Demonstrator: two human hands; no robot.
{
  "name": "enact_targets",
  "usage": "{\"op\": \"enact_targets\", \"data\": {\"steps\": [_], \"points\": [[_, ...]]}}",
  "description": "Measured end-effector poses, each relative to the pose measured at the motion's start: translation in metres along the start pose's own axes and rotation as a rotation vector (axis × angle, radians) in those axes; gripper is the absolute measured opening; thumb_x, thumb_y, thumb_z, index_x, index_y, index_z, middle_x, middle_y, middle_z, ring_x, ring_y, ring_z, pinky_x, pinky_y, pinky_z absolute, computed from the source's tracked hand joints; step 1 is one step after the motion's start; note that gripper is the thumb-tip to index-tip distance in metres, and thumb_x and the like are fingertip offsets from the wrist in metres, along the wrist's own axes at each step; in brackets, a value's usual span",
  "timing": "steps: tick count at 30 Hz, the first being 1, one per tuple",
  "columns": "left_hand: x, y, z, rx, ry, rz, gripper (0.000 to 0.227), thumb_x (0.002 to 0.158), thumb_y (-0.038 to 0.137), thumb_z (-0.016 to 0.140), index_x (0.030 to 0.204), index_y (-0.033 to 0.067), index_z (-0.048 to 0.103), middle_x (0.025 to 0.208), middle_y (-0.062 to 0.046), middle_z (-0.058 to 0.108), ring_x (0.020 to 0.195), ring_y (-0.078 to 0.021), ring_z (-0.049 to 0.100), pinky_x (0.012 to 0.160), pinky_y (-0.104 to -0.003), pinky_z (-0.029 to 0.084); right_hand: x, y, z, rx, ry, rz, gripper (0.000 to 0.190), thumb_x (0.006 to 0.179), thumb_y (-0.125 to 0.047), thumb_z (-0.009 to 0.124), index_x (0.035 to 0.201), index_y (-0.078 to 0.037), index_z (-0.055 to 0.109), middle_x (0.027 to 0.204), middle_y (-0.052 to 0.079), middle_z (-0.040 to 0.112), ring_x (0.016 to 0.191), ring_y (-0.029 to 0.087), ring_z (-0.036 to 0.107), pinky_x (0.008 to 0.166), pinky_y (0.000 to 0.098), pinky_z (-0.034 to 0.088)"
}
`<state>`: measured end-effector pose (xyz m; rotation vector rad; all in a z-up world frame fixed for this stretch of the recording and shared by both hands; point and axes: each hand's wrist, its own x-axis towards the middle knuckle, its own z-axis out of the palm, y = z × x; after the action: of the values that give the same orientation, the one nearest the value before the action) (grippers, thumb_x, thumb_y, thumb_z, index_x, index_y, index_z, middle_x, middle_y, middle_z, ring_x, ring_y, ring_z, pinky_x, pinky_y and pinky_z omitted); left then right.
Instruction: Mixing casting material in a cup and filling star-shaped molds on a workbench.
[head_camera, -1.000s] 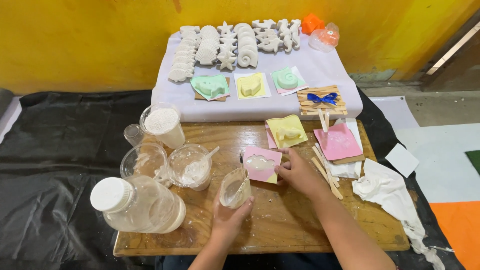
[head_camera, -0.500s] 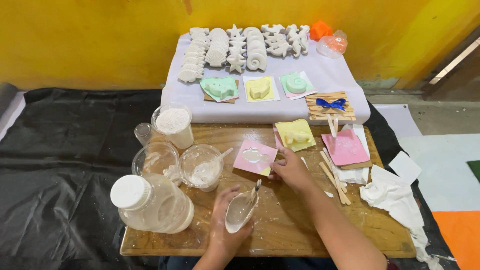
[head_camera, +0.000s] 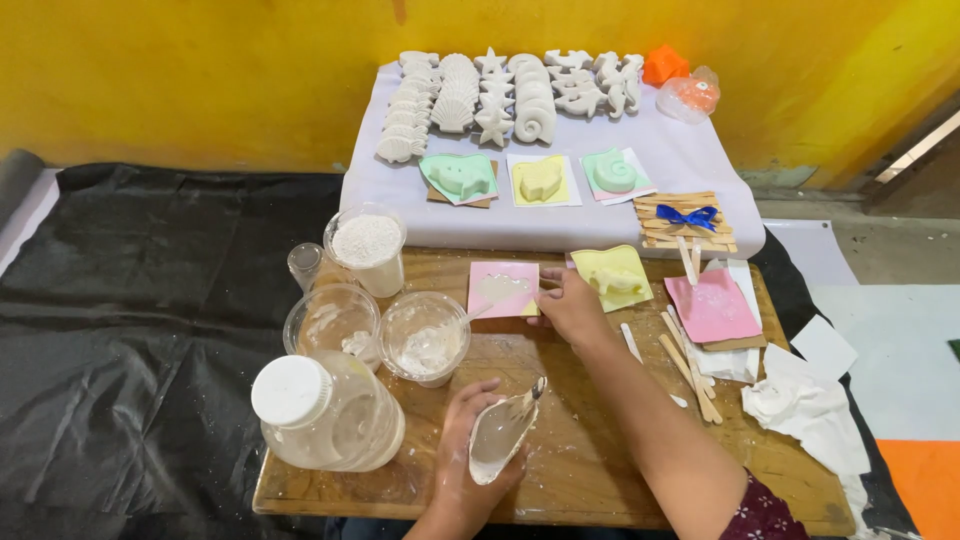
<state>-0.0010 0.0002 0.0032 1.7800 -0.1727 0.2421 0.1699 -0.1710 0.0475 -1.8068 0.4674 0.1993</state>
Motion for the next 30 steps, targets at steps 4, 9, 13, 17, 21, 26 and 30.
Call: {"op": "enact_targets", "data": {"steps": [4,9,13,17,21,26,30], "points": [[0.0,0.001,-0.002,-0.019,-0.01,0.031,0.052,0.061,0.008,0.083,0.11,0.0139,0.067,0.134,-0.005,0.061,0.124,-0.0233,0.062,0.105,-0.04,0.051,-0.009,-0.017,0.006,-0.059,-0.005,0.072,0.039,0.099,-0.013,0.059,0.138,-0.01,0.056,0.118,0.009,0.069,0.07,0.02,0.075,0.065,0.0228,0.057],[0.0,-0.001,-0.001,-0.006,0.0,0.037,0.053,0.06,0.008,0.082,0.11,0.0149,0.069,0.134,-0.005,0.062,0.124,-0.0228,0.063,0.104,-0.039,0.051,0.014,-0.008,0.019,0.137,-0.019,0.037,0.029,0.095,-0.001,0.06,0.123,0.0,0.065,0.103,0.013,0.074,0.076,0.022,0.073,0.065,0.0244,0.064],[0.0,-0.002,-0.001,0.023,-0.008,0.017,0.051,0.061,0.01,0.084,0.11,0.0159,0.069,0.135,-0.004,0.062,0.126,-0.0228,0.062,0.103,-0.041,0.052,0.019,-0.011,0.025,0.11,0.003,0.041,0.029,0.094,-0.006,0.061,0.123,-0.001,0.066,0.107,0.014,0.075,0.07,0.022,0.074,0.065,0.0256,0.063],[0.0,0.001,-0.003,0.0,-0.019,0.015,0.052,0.061,0.012,0.085,0.111,0.0162,0.068,0.135,-0.004,0.061,0.125,-0.0238,0.062,0.104,-0.042,0.051,0.015,-0.02,0.025,0.094,0.004,0.045,0.03,0.096,-0.007,0.059,0.125,-0.001,0.064,0.112,0.014,0.073,0.07,0.022,0.074,0.065,0.0246,0.064],[0.0,-0.001,-0.002,0.003,-0.02,-0.021,0.06,0.062,0.015,0.088,0.118,0.0157,0.066,0.131,-0.004,0.066,0.124,-0.0238,0.063,0.103,-0.043,0.052,0.008,-0.024,0.019,0.011,-0.025,0.007,0.034,0.097,-0.011,0.054,0.128,-0.002,0.063,0.117,0.011,0.073,0.07,0.022,0.075,0.065,0.0236,0.063],[0.0,-0.022,0.01,-0.069,0.065,-0.033,0.065,0.054,0.014,0.092,0.115,0.0127,0.069,0.12,-0.006,0.069,0.111,-0.0203,0.069,0.096,-0.032,0.055,-0.021,-0.038,0.0,-0.156,-0.077,-0.02,0.042,0.098,-0.014,0.056,0.139,-0.008,0.055,0.116,0.012,0.074,0.084,0.019,0.075,0.08,0.0263,0.061],[-0.003,-0.014,0.01,-0.05,0.073,-0.151,0.066,0.048,0.009,0.09,0.111,0.0188,0.073,0.113,-0.002,0.071,0.102,-0.0162,0.07,0.088,-0.026,0.056,-0.082,-0.054,-0.034,-0.422,-0.083,-0.223,0.039,0.1,-0.029,0.049,0.135,-0.017,0.061,0.127,0.004,0.069,0.115,0.017,0.065,0.096,0.0356,0.05]]}}
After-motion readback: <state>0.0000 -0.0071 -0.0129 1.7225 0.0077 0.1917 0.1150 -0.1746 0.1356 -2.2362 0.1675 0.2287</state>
